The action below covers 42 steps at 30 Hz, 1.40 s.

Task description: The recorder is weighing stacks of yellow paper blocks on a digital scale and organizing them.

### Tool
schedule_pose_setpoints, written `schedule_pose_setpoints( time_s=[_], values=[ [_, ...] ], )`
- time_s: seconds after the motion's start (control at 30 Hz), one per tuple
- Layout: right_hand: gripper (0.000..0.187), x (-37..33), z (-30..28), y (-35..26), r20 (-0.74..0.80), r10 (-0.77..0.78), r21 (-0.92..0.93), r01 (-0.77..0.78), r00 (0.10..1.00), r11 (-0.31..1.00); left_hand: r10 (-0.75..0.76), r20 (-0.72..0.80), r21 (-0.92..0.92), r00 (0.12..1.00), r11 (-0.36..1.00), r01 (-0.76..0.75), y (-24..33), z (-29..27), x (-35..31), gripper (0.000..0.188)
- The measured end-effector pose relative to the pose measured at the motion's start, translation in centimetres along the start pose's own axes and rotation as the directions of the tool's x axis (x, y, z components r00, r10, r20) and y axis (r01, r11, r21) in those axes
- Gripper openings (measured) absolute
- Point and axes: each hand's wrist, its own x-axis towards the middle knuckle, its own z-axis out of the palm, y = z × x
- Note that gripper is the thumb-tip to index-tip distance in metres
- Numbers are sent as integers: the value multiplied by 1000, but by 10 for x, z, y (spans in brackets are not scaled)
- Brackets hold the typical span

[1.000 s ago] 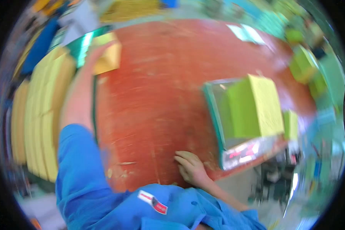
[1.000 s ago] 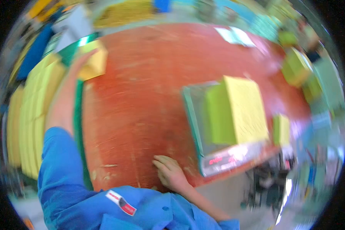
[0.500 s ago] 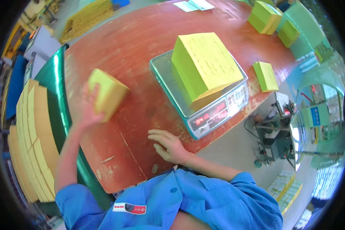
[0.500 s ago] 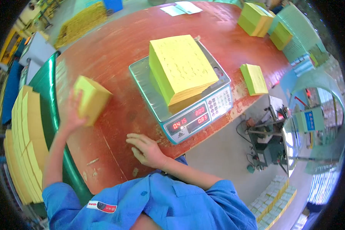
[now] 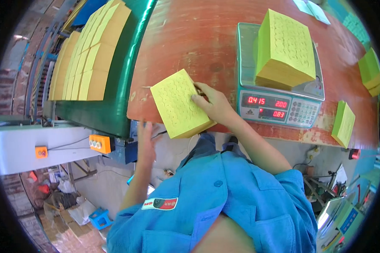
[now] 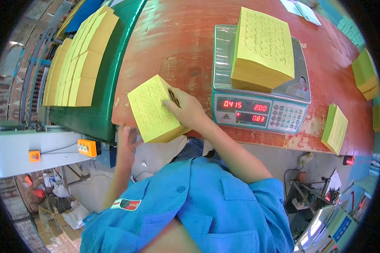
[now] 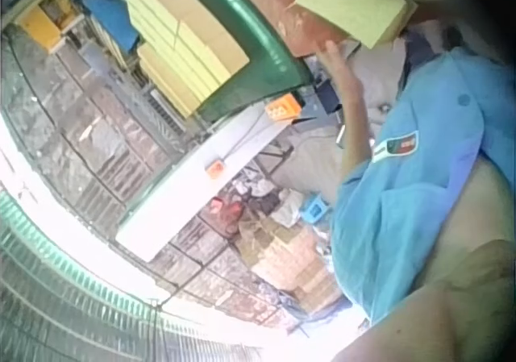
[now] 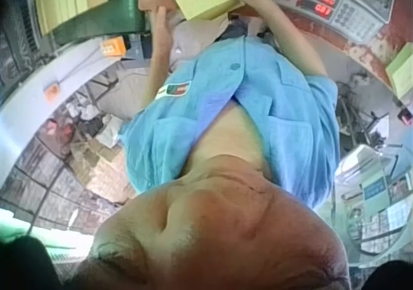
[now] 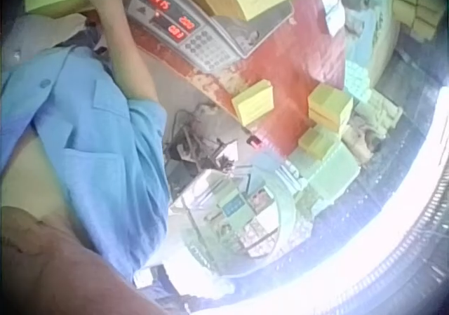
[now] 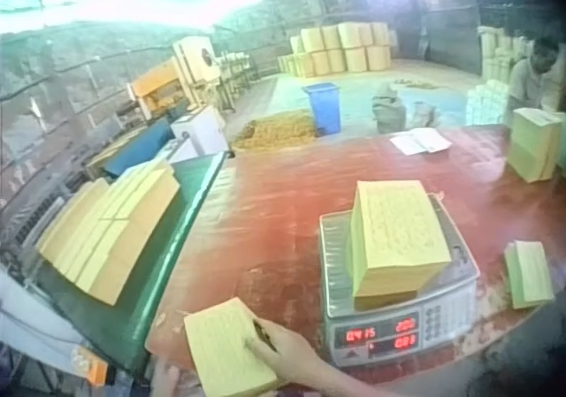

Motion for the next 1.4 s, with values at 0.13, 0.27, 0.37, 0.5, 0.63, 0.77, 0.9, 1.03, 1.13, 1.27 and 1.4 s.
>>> schedule_pose_setpoints(
  time_s=[0.13, 0.27, 0.37, 0.5, 0.63, 0.77, 0.9, 1.03, 1.13, 1.27, 1.4],
  values=[
    [59, -26, 18, 3, -45, -12, -53, 10, 999, 999, -208, 300, -359, 931, 880, 312, -28, 13, -30, 77],
    [52, -36, 32, 5, -29, -54, -136, 50, 998, 989, 13, 423, -548, 906, 800, 244, -21, 18, -30, 77],
    [55, -47, 32, 9, 0, -60, -41, 60, 998, 997, 2, 440, -513, 898, 821, 250, -27, 9, -40, 72],
    [56, -62, 26, 11, -39, -11, 77, 14, 999, 997, -62, 323, -307, 944, 937, 166, -23, 15, -44, 58],
    [57, -76, 22, 17, -88, -26, 139, 38, 996, 990, -114, 353, -409, 929, 874, 263, -46, 1, -25, 54],
    [59, -105, 5, 22, -142, 76, 70, -67, 987, 995, -92, 386, -428, 918, 863, 267, -44, 1, -30, 63],
    [62, -122, -19, -1, -145, 172, 209, -139, 974, 968, 98, 473, -544, 876, 814, 204, -1, 23, -48, 62],
    [66, -132, -80, -76, -195, -41, 335, 106, 980, 936, 446, 466, -318, 764, 891, -325, 75, 55, -19, 56],
    [63, -129, -136, -134, -383, 15, 271, 96, 924, 958, 392, 580, -468, 714, 878, -102, 149, 134, -28, 50],
    [61, -102, -219, -133, -365, -91, 563, 298, 926, 771, 440, 794, -524, 420, 845, 107, 218, 232, -26, 44],
    [34, -91, -265, -142, -436, -193, 468, 404, 879, 786, 327, 835, -363, 443, 932, -4, 248, 288, -20, 48]
  ],
)
